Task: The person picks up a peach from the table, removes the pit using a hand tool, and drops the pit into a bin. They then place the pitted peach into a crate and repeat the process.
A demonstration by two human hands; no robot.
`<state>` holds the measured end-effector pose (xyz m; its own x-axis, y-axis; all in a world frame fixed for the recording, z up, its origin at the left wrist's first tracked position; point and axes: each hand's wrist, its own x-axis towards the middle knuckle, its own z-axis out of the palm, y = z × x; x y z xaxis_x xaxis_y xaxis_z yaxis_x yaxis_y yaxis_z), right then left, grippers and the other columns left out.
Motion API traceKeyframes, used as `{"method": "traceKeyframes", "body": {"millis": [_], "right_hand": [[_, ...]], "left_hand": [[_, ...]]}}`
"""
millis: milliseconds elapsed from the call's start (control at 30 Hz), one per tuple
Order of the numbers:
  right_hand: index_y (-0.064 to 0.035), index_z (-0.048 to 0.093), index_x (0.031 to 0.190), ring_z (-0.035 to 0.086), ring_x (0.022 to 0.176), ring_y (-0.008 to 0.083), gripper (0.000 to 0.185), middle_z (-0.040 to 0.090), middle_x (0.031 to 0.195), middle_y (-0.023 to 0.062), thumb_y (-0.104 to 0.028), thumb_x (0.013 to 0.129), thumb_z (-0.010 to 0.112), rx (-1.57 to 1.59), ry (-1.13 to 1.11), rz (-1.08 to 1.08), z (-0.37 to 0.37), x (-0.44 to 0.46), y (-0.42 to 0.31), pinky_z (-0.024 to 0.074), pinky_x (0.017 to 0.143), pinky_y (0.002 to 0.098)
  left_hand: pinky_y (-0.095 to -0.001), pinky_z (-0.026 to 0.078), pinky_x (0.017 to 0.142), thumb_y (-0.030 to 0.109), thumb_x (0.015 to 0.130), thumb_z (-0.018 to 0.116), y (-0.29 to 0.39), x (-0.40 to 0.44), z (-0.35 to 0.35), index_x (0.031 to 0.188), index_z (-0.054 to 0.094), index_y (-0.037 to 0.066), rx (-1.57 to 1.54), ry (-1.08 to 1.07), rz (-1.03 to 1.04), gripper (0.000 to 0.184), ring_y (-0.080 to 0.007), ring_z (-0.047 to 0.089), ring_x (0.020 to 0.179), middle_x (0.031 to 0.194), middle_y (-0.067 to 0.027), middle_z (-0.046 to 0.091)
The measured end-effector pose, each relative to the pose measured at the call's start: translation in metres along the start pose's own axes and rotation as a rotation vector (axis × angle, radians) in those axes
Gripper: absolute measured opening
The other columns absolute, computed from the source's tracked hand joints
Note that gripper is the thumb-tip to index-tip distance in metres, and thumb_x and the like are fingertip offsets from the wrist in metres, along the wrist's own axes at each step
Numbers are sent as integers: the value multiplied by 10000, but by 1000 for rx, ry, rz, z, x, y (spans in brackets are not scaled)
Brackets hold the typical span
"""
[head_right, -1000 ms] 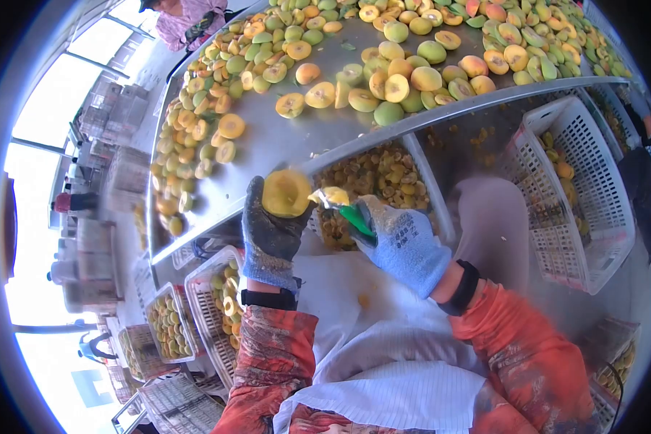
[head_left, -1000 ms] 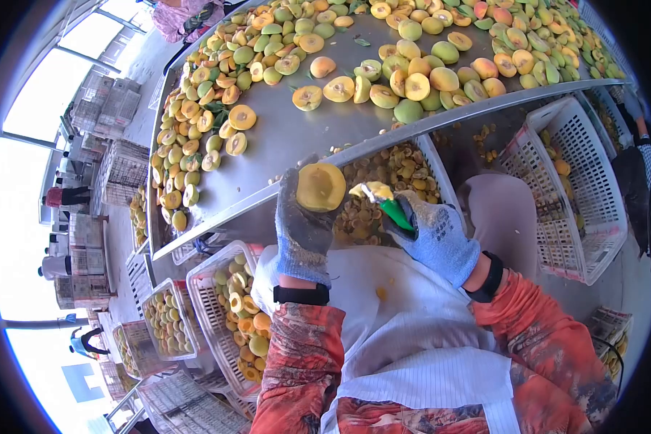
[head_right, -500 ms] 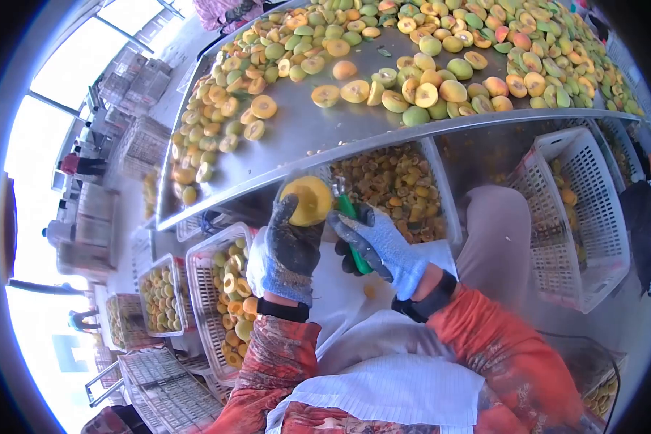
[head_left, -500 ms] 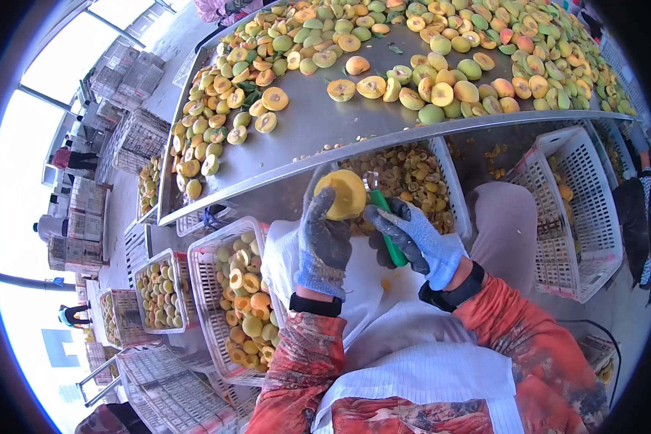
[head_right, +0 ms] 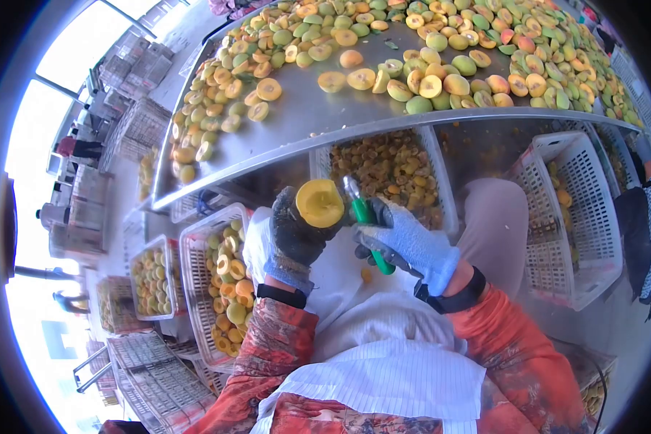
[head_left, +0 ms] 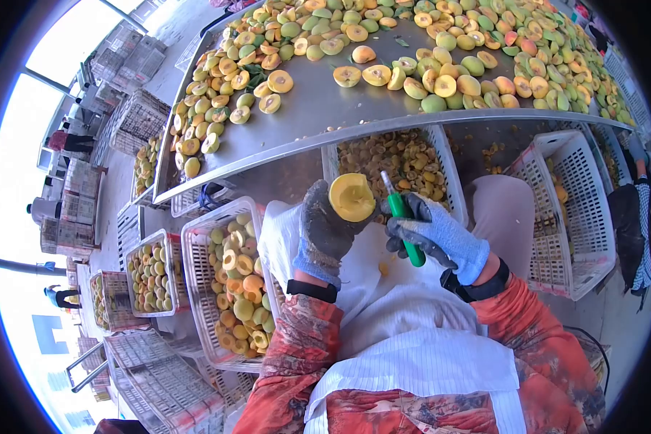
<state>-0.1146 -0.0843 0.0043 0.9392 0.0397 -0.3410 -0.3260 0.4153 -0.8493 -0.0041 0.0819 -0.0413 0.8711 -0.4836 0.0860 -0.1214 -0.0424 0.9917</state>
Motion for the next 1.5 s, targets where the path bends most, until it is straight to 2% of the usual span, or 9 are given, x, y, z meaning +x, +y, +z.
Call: {"method": "traceKeyframes", "body": {"millis": [100,167,533,767,867,967,1133,1300,1500], "right_hand": [[-31,496,1102,640,672,190,338,622,824,69,-221,845,606,-419,9,35,26,-15,-14,496,551,299],[-52,505,1082,641,673,285,358,637,839,127,-277,826,613,-1245,284,-365,41,-19,-13,503,560,365],[-26,500,1114,591,705,277,370,565,815,129,-94,751,515,-1704,392,-700,47,-8,18,466,600,389],[25,494,1089,609,696,335,412,596,826,168,-104,720,624,-1552,137,-679,68,-11,23,476,597,408],[-33,515,1037,616,695,346,342,598,808,185,-127,743,662,-1286,104,-557,83,-2,18,478,604,411],[-66,522,1014,588,551,245,312,596,766,123,-100,746,679,-874,168,-539,78,12,19,465,508,329],[-66,524,1037,437,460,42,293,544,738,0,-71,772,649,-568,361,-244,36,26,1,345,365,172],[-41,515,1070,481,479,62,280,556,769,20,-46,804,602,-631,306,-57,18,38,1,387,383,202],[-38,511,1061,468,452,68,271,523,698,15,-58,800,581,-607,320,9,32,53,6,377,367,201]], "left_hand": [[-386,499,823,298,857,563,22,-3,6,1154,499,60,46,50,88,386,-251,586,935,1008,-92,587],[-404,510,800,371,897,463,38,1,11,1181,492,56,-789,-19,-128,425,-247,589,928,982,-92,594],[-371,519,696,292,870,506,43,5,16,1079,564,26,-1232,24,-463,344,-250,601,791,886,-104,604],[-368,515,657,267,860,524,40,-18,6,1008,598,33,-1214,314,-386,287,-247,593,766,863,-105,590],[-375,528,690,199,871,507,42,-30,-5,1017,594,43,-921,394,38,231,-249,604,843,924,-104,590],[-374,527,737,151,867,511,30,-32,-92,1022,593,36,-1196,355,-184,210,-226,599,875,981,-105,582],[-254,491,793,31,786,610,-25,-149,-238,1069,582,-37,-123,1054,-235,292,-145,586,885,1032,-91,601],[-300,482,795,78,758,636,-105,-251,-297,1152,563,54,342,1053,-543,401,-190,591,922,1072,-107,595],[-445,346,953,217,701,652,-123,-133,-258,1319,409,178,1327,510,-295,665,-356,407,1153,1301,-154,420]]}}
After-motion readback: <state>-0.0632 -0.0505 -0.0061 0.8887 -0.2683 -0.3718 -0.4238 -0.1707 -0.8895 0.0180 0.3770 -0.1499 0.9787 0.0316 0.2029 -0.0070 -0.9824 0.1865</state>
